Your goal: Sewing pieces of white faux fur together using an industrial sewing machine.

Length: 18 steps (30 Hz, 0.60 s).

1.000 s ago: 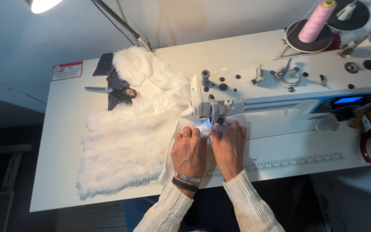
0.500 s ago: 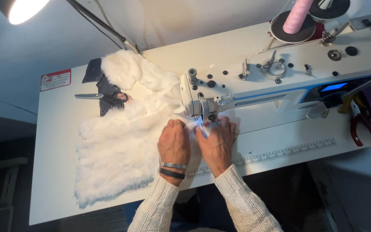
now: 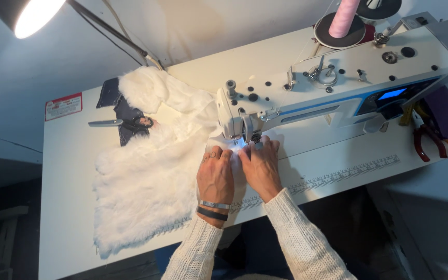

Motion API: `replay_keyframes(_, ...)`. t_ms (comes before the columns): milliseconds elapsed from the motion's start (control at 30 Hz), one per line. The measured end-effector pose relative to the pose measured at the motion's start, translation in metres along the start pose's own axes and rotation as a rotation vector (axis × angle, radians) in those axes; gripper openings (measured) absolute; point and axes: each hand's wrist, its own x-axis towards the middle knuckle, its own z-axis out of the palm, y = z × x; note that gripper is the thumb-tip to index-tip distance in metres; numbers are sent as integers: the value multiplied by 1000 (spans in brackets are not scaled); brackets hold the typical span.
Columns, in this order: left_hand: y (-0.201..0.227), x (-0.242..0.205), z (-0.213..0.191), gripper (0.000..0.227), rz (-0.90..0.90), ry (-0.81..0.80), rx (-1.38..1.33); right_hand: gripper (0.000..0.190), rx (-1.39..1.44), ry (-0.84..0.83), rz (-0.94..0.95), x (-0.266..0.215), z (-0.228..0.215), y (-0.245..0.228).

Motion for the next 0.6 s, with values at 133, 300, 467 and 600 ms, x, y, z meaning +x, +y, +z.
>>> replay_keyframes(133,-1,1,5,28,-34,36,-71,31,-65,69,-160,-2,20,7)
replay_keyframes(300,-11,14,58,30,-68,216,132,13,-33,-25,59,2,-1,6)
replay_keyframes(467,-11,17,74,14,-33,325,194,20,-4,0,90,-14,-22,4)
replay_keyframes(600,-10,16,71,9,20,319,163,27,-10,62,108,-12,-21,4)
